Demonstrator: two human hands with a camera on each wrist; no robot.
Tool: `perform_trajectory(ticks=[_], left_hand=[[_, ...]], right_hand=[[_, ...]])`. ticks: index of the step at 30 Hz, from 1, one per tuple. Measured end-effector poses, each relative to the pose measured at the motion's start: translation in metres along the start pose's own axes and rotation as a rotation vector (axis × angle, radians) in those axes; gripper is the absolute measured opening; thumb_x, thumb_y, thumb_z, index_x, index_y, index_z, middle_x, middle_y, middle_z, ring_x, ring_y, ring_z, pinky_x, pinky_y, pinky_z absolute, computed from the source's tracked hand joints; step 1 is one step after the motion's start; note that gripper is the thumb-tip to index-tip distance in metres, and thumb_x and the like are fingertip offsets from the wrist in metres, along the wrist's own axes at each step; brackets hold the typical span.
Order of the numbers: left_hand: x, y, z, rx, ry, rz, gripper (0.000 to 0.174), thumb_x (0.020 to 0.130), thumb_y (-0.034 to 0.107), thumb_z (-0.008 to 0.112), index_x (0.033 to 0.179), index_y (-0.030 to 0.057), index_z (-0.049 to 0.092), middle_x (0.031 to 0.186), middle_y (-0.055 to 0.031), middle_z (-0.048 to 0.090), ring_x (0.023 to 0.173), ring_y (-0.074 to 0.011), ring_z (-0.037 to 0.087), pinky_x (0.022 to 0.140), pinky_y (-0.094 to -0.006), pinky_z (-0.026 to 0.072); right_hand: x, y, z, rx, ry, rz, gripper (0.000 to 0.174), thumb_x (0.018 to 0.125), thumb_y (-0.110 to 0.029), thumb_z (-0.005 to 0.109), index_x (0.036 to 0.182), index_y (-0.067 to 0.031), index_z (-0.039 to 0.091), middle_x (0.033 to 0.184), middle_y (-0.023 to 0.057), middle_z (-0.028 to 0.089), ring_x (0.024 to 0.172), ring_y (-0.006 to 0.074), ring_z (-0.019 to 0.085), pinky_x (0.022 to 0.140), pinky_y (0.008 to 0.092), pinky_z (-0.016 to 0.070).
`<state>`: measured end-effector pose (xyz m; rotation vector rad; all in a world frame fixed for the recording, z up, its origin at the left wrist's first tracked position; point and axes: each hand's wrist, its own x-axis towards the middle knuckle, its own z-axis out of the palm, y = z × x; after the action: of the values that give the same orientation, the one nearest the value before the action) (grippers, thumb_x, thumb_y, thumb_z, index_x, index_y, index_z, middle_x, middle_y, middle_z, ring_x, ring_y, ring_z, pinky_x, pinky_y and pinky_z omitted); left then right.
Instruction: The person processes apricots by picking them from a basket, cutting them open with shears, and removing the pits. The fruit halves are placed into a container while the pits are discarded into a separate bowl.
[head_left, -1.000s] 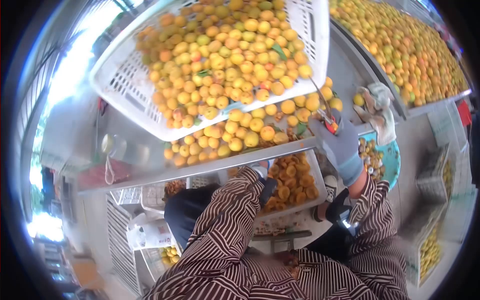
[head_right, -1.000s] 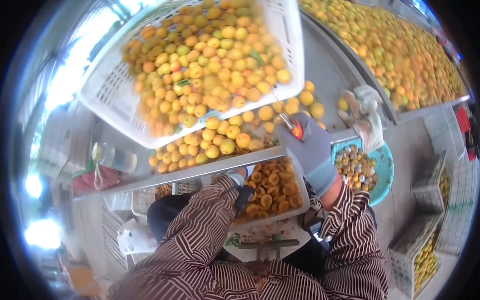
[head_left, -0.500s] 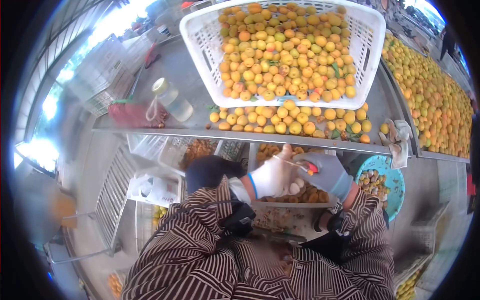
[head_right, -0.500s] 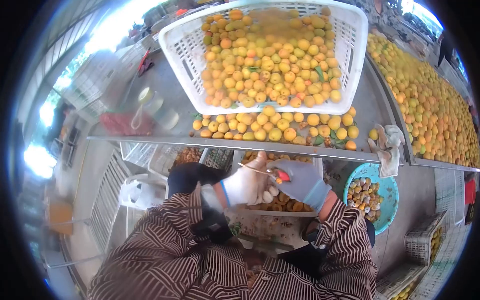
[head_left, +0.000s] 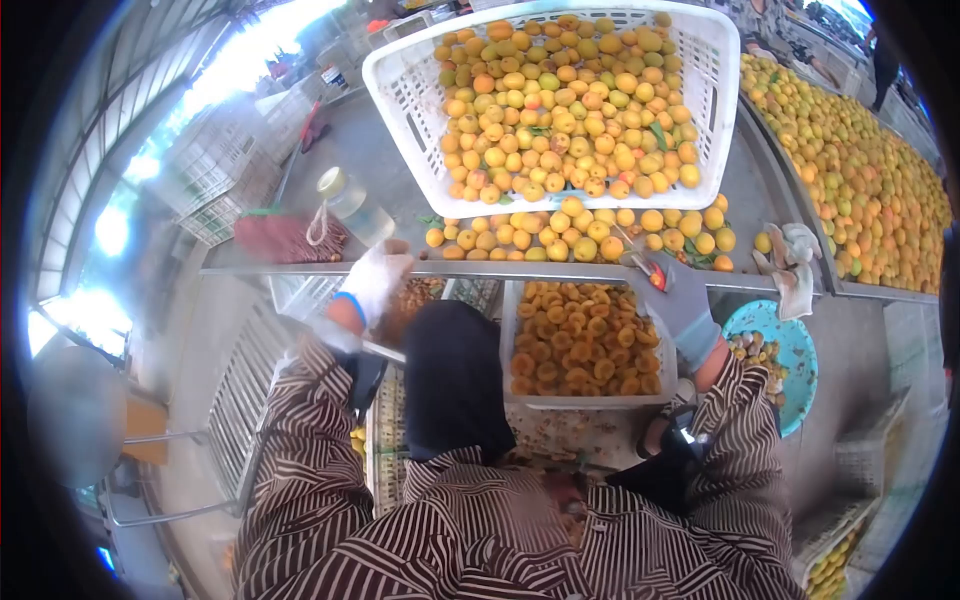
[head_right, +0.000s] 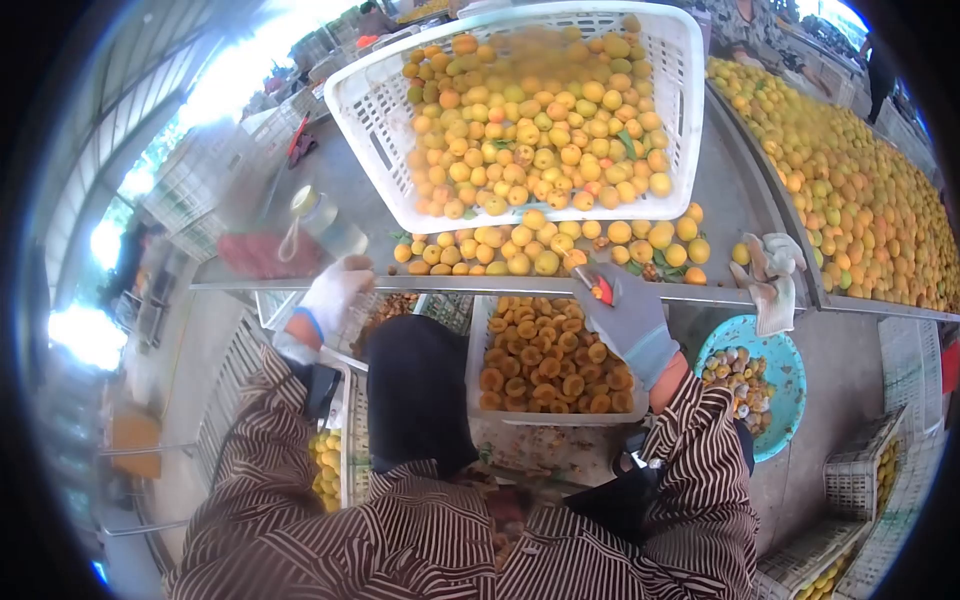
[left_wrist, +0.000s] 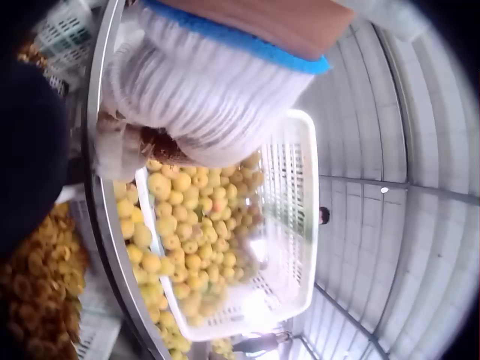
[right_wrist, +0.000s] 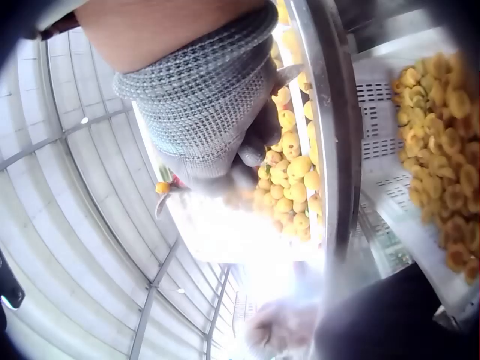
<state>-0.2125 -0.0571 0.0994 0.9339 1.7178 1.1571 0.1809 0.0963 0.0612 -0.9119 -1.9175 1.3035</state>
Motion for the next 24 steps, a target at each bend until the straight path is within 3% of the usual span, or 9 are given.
perform_trajectory(ticks=[2,5,7,8,9,11,12,19,24], left_hand=[[0.015,0.008,-0.014,0.613,0.369,-0.034,0.045,0.086,0.022,0.058,0.120,-0.0070,0.056,0.110,-0.0196,0.065,0.098,-0.0264,0.064,0.087,-0.0340,0.0503],[0.030,0.024,0.001,0.613,0.410,0.114,0.052,0.085,0.030,0.062,0.121,-0.0060,0.057,0.109,-0.0201,0.066,0.100,-0.0261,0.063,0.089,-0.0332,0.0480],[0.044,0.034,0.032,0.529,0.358,0.147,0.052,0.085,0.032,0.061,0.121,-0.0053,0.057,0.110,-0.0202,0.066,0.102,-0.0262,0.062,0.090,-0.0331,0.0468],[0.054,0.037,0.047,0.489,0.263,0.096,0.051,0.085,0.032,0.062,0.121,-0.0048,0.058,0.109,-0.0199,0.066,0.102,-0.0266,0.062,0.090,-0.0333,0.0466],[0.063,0.041,0.057,0.449,0.170,0.049,0.051,0.085,0.033,0.062,0.120,-0.0043,0.059,0.109,-0.0197,0.066,0.101,-0.0270,0.062,0.091,-0.0336,0.0464],[0.093,0.031,0.075,0.593,0.080,0.158,0.050,0.087,0.035,0.063,0.118,-0.0036,0.060,0.111,-0.0200,0.066,0.105,-0.0298,0.062,0.091,-0.0338,0.0469],[0.102,0.035,0.088,0.604,0.026,0.182,0.050,0.087,0.035,0.062,0.119,-0.0034,0.059,0.112,-0.0215,0.065,0.107,-0.0311,0.062,0.092,-0.0351,0.0469],[0.153,0.054,0.178,0.898,0.028,0.661,0.046,0.086,0.028,0.061,0.121,-0.0004,0.054,0.110,-0.0234,0.062,0.105,-0.0409,0.059,0.090,-0.0435,0.0472],[0.167,0.060,0.244,1.087,0.029,0.923,0.055,0.083,0.032,0.068,0.127,0.0039,0.051,0.122,-0.0206,0.057,0.112,-0.0392,0.054,0.095,-0.0445,0.0439]], right_hand=[[0.002,-0.002,0.004,-0.024,0.002,0.017,0.029,0.091,-0.024,0.066,0.110,-0.0020,0.063,0.068,0.0041,0.060,0.054,0.0105,0.059,0.051,0.0255,0.0464],[0.000,-0.001,0.003,-0.014,0.015,0.023,0.031,0.091,-0.025,0.066,0.111,-0.0018,0.063,0.068,0.0050,0.060,0.054,0.0116,0.060,0.052,0.0263,0.0472],[0.000,-0.001,0.005,-0.071,-0.020,-0.010,0.031,0.092,-0.027,0.064,0.109,-0.0010,0.063,0.067,0.0066,0.061,0.053,0.0116,0.060,0.051,0.0262,0.0472],[0.000,-0.008,0.002,-0.125,-0.079,0.100,0.030,0.091,-0.027,0.064,0.109,-0.0031,0.064,0.075,0.0120,0.065,0.061,0.0212,0.065,0.057,0.0321,0.0503],[0.001,-0.003,0.001,-0.130,-0.064,0.103,0.030,0.091,-0.027,0.064,0.109,-0.0031,0.064,0.075,0.0120,0.065,0.061,0.0212,0.065,0.057,0.0321,0.0503],[0.004,0.010,0.003,-0.368,0.010,-0.181,0.029,0.088,-0.026,0.064,0.109,-0.0069,0.065,0.086,0.0164,0.067,0.077,0.0326,0.067,0.066,0.0391,0.0517],[0.006,0.012,0.003,-0.432,0.030,-0.143,0.029,0.086,-0.026,0.064,0.110,-0.0102,0.065,0.094,0.0174,0.067,0.091,0.0389,0.063,0.075,0.0433,0.0507],[0.013,0.007,-0.006,-0.247,0.288,-0.014,0.026,0.086,-0.027,0.065,0.101,-0.0057,0.063,0.086,0.0188,0.064,0.085,0.0375,0.063,0.071,0.0420,0.0503],[0.022,0.022,-0.018,-0.239,0.376,0.013,0.026,0.086,-0.027,0.068,0.097,-0.0034,0.063,0.078,0.0182,0.063,0.077,0.0352,0.064,0.068,0.0408,0.0500]])
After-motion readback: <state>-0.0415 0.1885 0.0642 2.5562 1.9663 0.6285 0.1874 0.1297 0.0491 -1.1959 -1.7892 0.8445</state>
